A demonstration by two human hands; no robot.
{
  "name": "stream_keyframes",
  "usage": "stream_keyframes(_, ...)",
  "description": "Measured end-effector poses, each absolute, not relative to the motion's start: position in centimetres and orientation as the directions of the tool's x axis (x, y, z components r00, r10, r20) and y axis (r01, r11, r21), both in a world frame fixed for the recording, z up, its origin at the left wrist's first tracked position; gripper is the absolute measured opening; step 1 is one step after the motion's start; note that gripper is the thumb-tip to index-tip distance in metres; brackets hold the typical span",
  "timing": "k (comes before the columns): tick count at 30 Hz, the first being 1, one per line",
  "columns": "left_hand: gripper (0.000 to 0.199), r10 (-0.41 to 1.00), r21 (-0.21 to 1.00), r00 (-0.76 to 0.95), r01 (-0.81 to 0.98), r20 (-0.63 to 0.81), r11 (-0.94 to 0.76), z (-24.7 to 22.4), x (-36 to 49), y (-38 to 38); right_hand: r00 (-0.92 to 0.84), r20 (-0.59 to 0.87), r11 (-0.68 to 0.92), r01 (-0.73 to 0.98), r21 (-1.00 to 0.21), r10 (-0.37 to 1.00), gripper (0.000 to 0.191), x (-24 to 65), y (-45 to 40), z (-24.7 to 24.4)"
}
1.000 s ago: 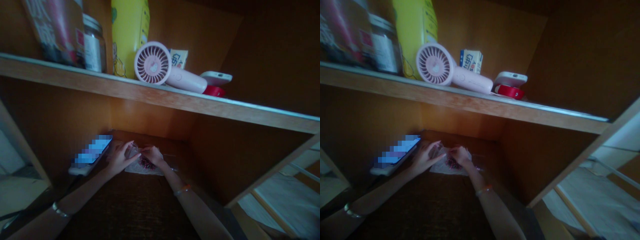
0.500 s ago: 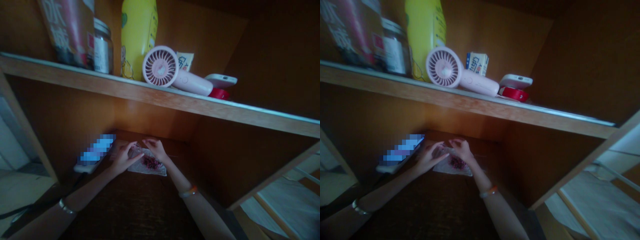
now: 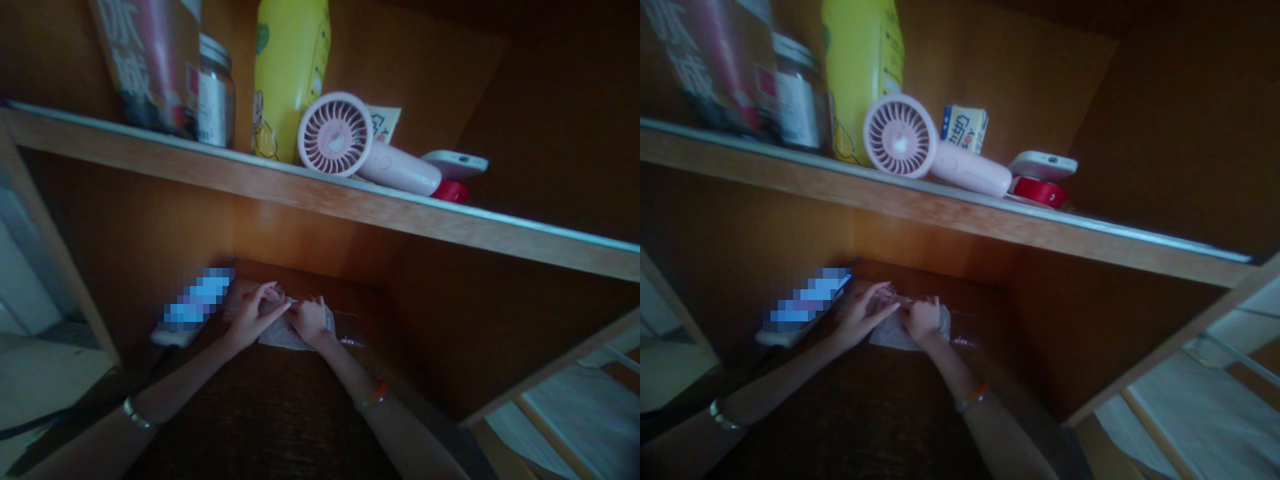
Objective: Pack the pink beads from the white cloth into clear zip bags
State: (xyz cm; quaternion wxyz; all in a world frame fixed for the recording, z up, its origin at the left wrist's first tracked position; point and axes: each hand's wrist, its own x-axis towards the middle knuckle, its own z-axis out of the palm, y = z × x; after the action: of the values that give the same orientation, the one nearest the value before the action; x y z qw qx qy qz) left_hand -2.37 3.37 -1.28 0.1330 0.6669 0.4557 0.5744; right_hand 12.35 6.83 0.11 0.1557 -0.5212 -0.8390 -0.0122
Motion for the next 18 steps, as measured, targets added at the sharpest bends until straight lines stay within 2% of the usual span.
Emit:
stream_keyframes(2,0.042,0.782,0.729,-0.083,0.433,0.618,-0.530,-1.2,-2.3,3.3,-0.363,0.334,0.453,0.857,-0.248,0.870,0.019,12.6,7.1,0.2)
stream_keyframes(4,0.041,0.813,0.763,-0.080,0.407,0.577,-0.501,-1.1,-2.2,3.1,-0.262,0.416,0.438,0.797,-0.415,0.871,0.016,12.8,7.5,0.5)
stream_keyframes(6,0.041,0.834,0.786,-0.068,0.383,0.548,-0.485,-1.0,-2.0,3.0,-0.152,0.494,0.456,0.672,-0.583,0.856,0.015,13.0,7.9,1.0)
stream_keyframes(8,0.042,0.841,0.794,-0.053,0.365,0.539,-0.486,-1.1,-1.9,2.9,-0.074,0.557,0.512,0.506,-0.694,0.827,0.016,13.1,8.3,1.7)
stream_keyframes(10,0.044,0.847,0.800,-0.042,0.357,0.529,-0.482,-1.4,-1.8,2.9,-0.053,0.597,0.573,0.356,-0.738,0.801,0.017,13.0,8.4,2.5)
stream_keyframes(12,0.044,0.853,0.807,-0.041,0.351,0.520,-0.475,-1.6,-1.7,3.0,-0.122,0.610,0.618,0.271,-0.738,0.783,0.017,13.1,8.3,3.4)
stream_keyframes(15,0.041,0.857,0.811,-0.026,0.338,0.515,-0.478,-1.5,-1.7,2.9,-0.335,0.565,0.652,0.273,-0.707,0.754,0.017,13.4,8.0,4.3)
stream_keyframes(18,0.041,0.859,0.813,-0.027,0.341,0.511,-0.472,-1.2,-1.7,2.7,-0.411,0.499,0.637,0.348,-0.688,0.763,0.022,14.0,8.1,4.7)
